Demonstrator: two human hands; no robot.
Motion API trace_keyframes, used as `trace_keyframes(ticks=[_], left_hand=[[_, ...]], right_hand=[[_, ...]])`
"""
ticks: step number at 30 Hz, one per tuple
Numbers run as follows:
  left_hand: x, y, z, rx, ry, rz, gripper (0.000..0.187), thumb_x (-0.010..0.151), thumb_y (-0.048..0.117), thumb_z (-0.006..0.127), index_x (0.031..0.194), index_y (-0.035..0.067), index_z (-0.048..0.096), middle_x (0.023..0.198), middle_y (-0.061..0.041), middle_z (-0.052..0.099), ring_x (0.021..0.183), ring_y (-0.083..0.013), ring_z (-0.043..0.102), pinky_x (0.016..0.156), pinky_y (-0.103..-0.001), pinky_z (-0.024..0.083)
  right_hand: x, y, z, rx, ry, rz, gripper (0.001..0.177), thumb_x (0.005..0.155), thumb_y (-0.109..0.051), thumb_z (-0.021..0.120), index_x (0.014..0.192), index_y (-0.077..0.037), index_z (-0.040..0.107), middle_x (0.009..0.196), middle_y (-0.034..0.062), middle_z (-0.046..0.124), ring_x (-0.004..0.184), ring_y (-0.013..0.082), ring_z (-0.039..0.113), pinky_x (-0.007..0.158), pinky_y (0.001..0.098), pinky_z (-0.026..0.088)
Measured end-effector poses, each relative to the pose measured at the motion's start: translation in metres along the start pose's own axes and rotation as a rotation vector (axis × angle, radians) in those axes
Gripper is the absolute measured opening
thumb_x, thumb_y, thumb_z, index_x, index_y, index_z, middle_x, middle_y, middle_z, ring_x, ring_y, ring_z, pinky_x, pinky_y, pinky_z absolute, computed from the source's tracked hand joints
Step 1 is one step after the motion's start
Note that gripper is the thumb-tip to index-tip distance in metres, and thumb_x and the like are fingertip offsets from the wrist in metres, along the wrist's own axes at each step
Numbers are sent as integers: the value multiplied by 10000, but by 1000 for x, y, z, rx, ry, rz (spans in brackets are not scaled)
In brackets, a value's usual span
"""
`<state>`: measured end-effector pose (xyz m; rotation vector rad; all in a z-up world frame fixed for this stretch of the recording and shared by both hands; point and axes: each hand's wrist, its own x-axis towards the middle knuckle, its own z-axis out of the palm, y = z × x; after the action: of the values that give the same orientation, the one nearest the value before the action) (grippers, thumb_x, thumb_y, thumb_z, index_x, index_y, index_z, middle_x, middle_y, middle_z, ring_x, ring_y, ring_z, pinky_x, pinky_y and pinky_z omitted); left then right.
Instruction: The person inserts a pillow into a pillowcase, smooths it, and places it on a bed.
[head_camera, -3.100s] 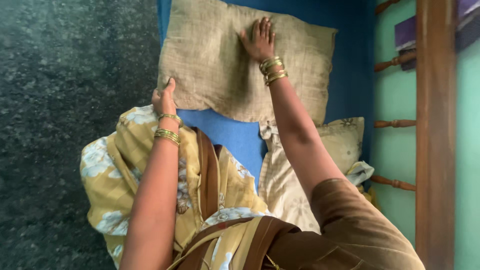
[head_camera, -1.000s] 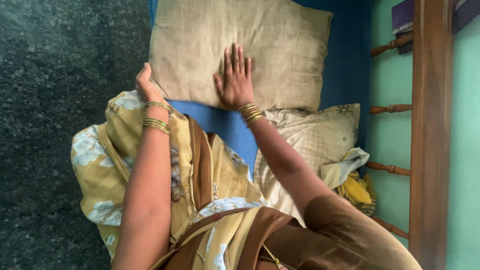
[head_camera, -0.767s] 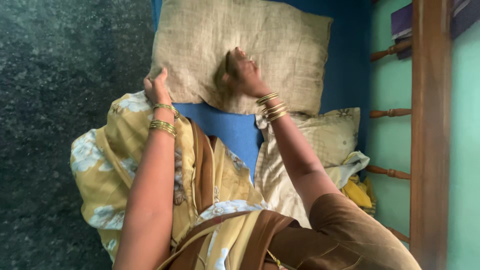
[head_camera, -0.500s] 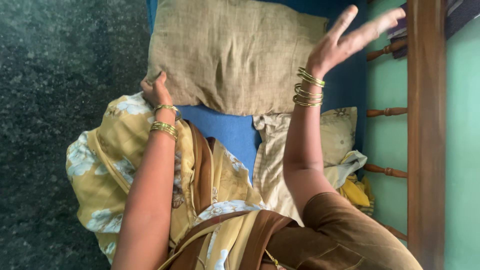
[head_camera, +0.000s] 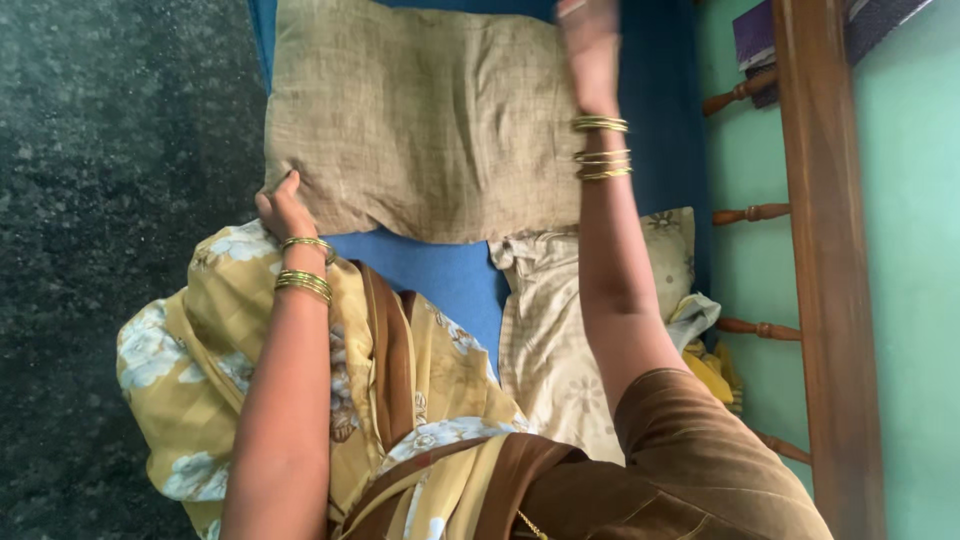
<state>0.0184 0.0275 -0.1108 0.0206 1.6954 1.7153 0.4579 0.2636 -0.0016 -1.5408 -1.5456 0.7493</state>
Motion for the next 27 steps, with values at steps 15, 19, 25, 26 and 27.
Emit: trace_keyframes(ticks=[15,19,25,26,27], left_hand=[[-8,14,-5,42,-48,-20,573,681,248,805,1119,-83,641,1208,-238,684,1101,-349,650,991,-409,505],[-10,12,-8,293,-9,-7,594,715,374,787,1131,-32,665,1189,-222,713,1077,-350,686,985,-398,519],[-20,25,0,372,46,-44,704,653,433,829,1177,-1,650,1208,-224,688,1111,-382,662,1004,-424,486],[-20,27,2,386,39,-27,748,646,468,845,1191,-1,640,1218,-224,684,1125,-382,661,1012,-420,485],[-21,26,2,403,36,-18,794,638,504,862,1205,-1,630,1229,-225,680,1140,-381,659,1020,-417,485]], right_hand=[[-147,64,3,-858,-14,299,937,1017,-728,283,1653,-58,127,1729,200,87,1605,359,57,1294,545,68],[-163,59,-19,-691,178,674,1194,797,-830,571,1604,-38,190,1621,288,246,1493,432,264,1210,562,244],[-192,-5,-55,-170,45,765,1256,553,-574,911,1514,-8,333,1482,254,482,1308,375,559,1052,500,508],[-192,-24,-60,-255,31,658,1203,618,-563,961,1486,37,384,1469,268,500,1298,368,556,1070,452,479],[-193,-46,-63,-345,12,555,1156,683,-552,1010,1458,83,434,1455,283,517,1288,361,552,1087,403,450]])
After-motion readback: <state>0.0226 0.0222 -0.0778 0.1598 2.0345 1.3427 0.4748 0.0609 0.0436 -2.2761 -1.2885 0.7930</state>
